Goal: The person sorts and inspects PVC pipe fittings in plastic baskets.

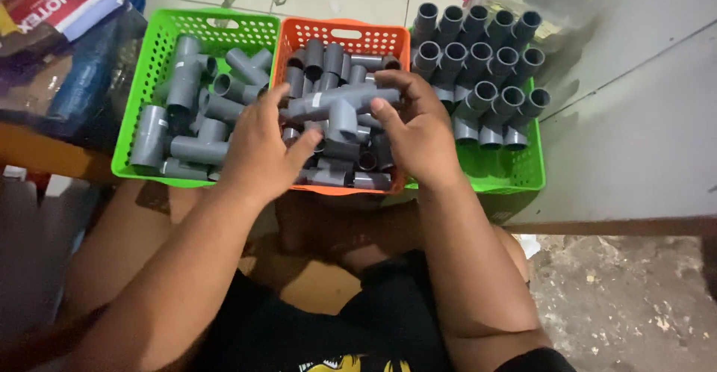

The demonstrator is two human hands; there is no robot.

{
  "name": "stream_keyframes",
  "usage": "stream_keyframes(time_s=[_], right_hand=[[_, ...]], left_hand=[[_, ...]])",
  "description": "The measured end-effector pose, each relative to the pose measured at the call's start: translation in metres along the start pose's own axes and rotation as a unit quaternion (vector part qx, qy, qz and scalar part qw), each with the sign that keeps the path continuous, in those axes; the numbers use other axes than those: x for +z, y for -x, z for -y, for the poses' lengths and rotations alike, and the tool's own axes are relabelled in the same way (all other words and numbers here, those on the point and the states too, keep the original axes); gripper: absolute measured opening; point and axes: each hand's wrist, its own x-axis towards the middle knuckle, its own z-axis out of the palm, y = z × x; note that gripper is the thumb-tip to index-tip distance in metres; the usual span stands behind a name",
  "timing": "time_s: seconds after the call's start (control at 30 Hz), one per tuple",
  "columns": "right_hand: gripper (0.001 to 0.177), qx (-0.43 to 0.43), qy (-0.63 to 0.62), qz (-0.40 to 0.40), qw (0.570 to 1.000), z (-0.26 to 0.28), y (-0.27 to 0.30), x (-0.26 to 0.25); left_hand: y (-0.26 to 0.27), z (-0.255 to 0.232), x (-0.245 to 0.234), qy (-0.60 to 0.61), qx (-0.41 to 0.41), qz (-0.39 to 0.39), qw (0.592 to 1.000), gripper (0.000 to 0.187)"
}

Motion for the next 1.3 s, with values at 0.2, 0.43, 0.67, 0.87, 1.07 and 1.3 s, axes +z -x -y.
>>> stream_keyframes(time_s=[0.2, 0.43, 0.67, 0.87, 1.07, 1.3], right_hand=[[0.032, 0.094, 0.033, -0.003, 0.995, 0.006, -0.001, -0.013], [0.035, 0.082, 0.024, 0.000, 0.996, -0.020, 0.002, -0.008], [0.026, 0.124, 0.110, -0.006, 0.986, -0.022, 0.004, -0.009], [0.029, 0.145, 0.103, 0.021, 0.984, -0.026, -0.005, -0.010], [0.033, 0.151, 0.020, 0.026, 0.988, -0.014, -0.002, -0.017], [0.036, 0.119, 0.004, -0.001, 0.993, -0.040, -0.001, -0.017]], left_hand=[[0.019, -0.005, 0.013, -0.113, 0.058, 0.030, 0.991, 0.068], [0.022, -0.001, 0.020, -0.144, 0.092, 0.003, 0.985, 0.064], [0.021, -0.023, 0.012, -0.164, 0.012, 0.039, 0.986, 0.065], [0.024, -0.014, 0.017, -0.173, 0.006, 0.037, 0.984, 0.061], [0.029, -0.004, 0.022, -0.154, 0.037, 0.013, 0.987, 0.055], [0.031, 0.016, 0.032, -0.134, 0.217, -0.141, 0.956, 0.045]])
